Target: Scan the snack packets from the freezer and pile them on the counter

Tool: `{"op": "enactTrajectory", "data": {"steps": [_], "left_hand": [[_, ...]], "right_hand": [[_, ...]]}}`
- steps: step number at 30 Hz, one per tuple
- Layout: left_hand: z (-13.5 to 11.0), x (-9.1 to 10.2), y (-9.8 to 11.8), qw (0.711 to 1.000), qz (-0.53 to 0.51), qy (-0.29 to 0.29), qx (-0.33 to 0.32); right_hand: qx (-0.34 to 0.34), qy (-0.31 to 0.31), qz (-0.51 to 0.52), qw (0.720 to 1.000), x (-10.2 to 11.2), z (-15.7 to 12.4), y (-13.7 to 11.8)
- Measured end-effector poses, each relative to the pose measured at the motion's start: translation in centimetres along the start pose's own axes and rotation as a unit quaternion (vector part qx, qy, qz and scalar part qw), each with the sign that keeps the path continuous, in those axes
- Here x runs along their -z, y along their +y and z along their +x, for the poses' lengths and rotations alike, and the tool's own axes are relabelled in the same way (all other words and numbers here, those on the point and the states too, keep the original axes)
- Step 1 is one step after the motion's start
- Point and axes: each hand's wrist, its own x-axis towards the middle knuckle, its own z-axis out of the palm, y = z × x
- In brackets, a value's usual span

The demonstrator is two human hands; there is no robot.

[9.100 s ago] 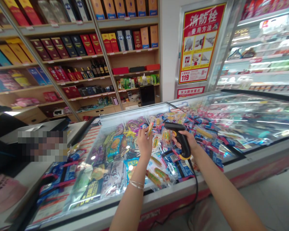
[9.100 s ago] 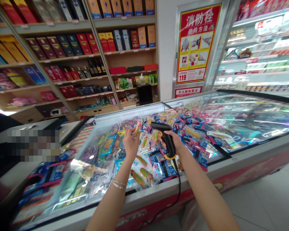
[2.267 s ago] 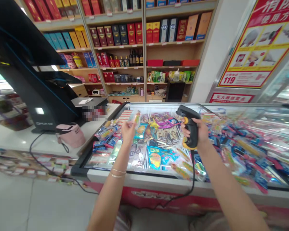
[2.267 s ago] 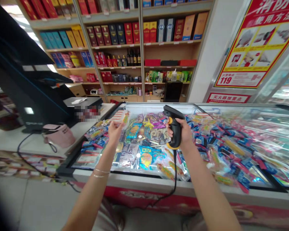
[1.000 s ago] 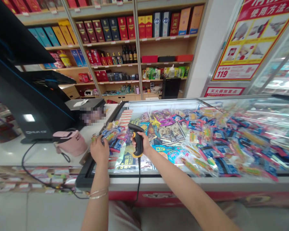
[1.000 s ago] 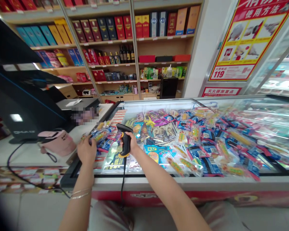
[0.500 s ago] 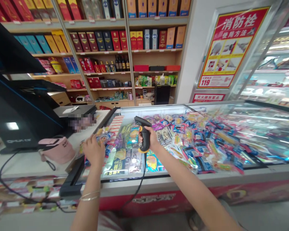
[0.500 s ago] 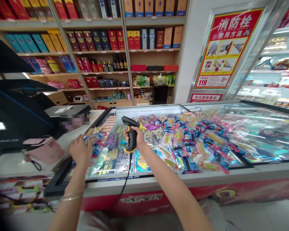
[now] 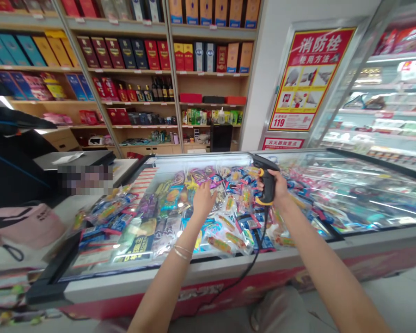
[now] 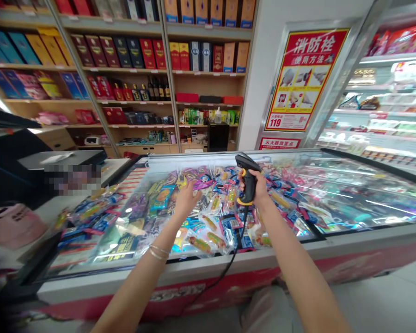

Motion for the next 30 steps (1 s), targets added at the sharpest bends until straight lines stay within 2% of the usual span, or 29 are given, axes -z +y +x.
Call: {"op": "enactTrajectory", "data": {"steps": [3, 6, 12, 15, 19, 23, 30], "left_hand": [[0.8, -2.7, 1.6, 0.998, -0.026, -0.065, 0.005], [1.8, -4.9, 2.4, 0.993, -0.059, -0.103, 0.000], [3.3, -7.5, 2.0, 0.981, -0.085, -0.139, -0.102], [3.4, -7.9, 1.5, 0.981, -0.068, -0.146, -0.105], [3.2, -8.0, 0.9, 0.988, -0.048, -0.118, -0.089], [3.2, -8.2, 0.8, 0.987, -0.072, -0.100, -0.100], [3.3, -7.6, 1.3, 0.982, -0.094, -0.150, -0.064]], "right_hand": [[-0.005, 0.006, -0.009, 1.000, 2.4, 0.5, -0.6], [-0.025, 0.007, -0.010, 1.000, 4.3, 1.0, 0.3], [-0.016, 0.005, -0.001, 1.000, 6.7, 1.5, 2.5], [-0.017, -0.010, 0.005, 1.000, 7.0, 1.3, 2.7], [-0.028, -0.009, -0.006, 1.000, 6.7, 1.0, 2.7], [-0.033, -0.002, -0.005, 0.999, 6.2, 0.7, 2.5], [-0.025, -0.019, -0.040, 0.999, 5.6, 0.1, 2.4]]}}
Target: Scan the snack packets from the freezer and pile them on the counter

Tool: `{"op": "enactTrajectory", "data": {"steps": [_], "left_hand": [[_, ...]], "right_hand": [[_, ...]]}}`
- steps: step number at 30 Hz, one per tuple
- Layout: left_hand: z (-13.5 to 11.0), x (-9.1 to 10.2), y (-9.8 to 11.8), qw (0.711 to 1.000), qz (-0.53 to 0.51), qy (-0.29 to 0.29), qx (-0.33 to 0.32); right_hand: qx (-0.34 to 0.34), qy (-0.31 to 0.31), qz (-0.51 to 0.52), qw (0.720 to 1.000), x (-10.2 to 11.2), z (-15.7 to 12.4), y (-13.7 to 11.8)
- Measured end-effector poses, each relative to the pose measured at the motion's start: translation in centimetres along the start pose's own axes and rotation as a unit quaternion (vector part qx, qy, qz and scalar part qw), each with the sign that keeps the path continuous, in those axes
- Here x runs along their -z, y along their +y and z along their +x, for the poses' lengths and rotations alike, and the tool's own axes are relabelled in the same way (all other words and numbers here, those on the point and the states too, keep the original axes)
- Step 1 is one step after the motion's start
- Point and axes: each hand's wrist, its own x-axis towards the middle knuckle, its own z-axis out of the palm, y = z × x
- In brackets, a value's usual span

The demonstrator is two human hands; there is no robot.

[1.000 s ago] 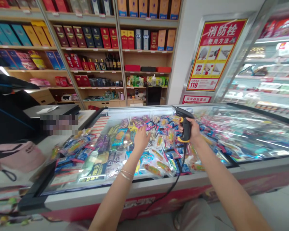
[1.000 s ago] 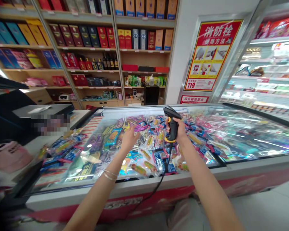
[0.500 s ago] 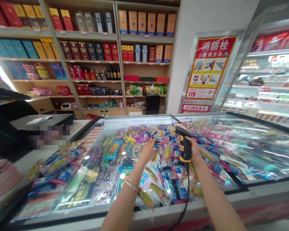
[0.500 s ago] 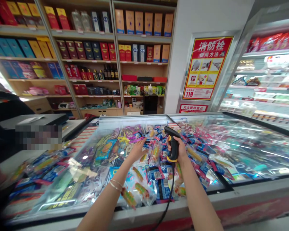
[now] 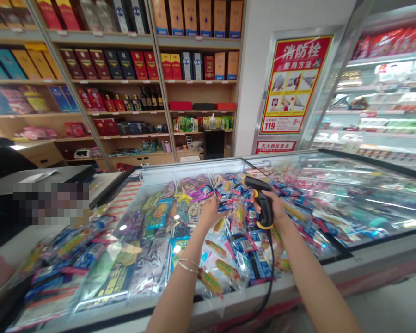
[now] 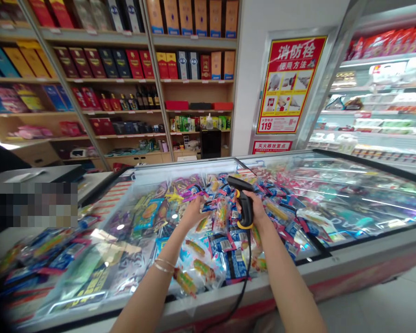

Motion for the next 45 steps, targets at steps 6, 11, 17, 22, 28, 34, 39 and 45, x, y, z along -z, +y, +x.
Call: {"op": "enactTrajectory", "data": {"steps": [6, 11, 17, 22, 28, 34, 39, 45], "left_hand": [[0.0, -0.1, -0.1, 1.000, 0.006, 0.025, 0.005], [0.6, -0.4, -0.6, 0.931, -0.329, 0.064, 0.146], [0.8, 1.0, 1.0, 0.716, -0.659, 0.083, 0.216], [0.2, 1.7, 2.3, 0.685, -0.699, 0.087, 0.187], [0.0, 1.7, 2.3, 0.707, -0.684, 0.099, 0.149], [0.0, 1.8, 2.3, 0.725, -0.667, 0.108, 0.131], [0.0, 1.9, 2.3, 0.742, -0.652, 0.098, 0.122], [-0.1, 1.9, 2.2, 0.730, -0.663, 0.104, 0.130]], "right_hand": [[-0.032, -0.030, -0.024, 0.999, -0.6, -0.6, 0.0], [-0.035, -0.040, -0.027, 0.998, -1.1, -0.8, -0.1], [-0.038, -0.056, -0.045, 0.997, -0.9, -0.9, 0.1], [-0.057, -0.115, -0.065, 0.990, -0.6, -1.0, 0.4], [-0.068, -0.123, -0.058, 0.988, -0.6, -1.1, 0.5], [-0.077, -0.134, -0.057, 0.986, -0.6, -1.2, 0.4], [-0.090, -0.144, -0.066, 0.983, -0.7, -1.3, 0.4], [-0.063, -0.150, -0.058, 0.985, -1.2, -1.4, 0.1]]}}
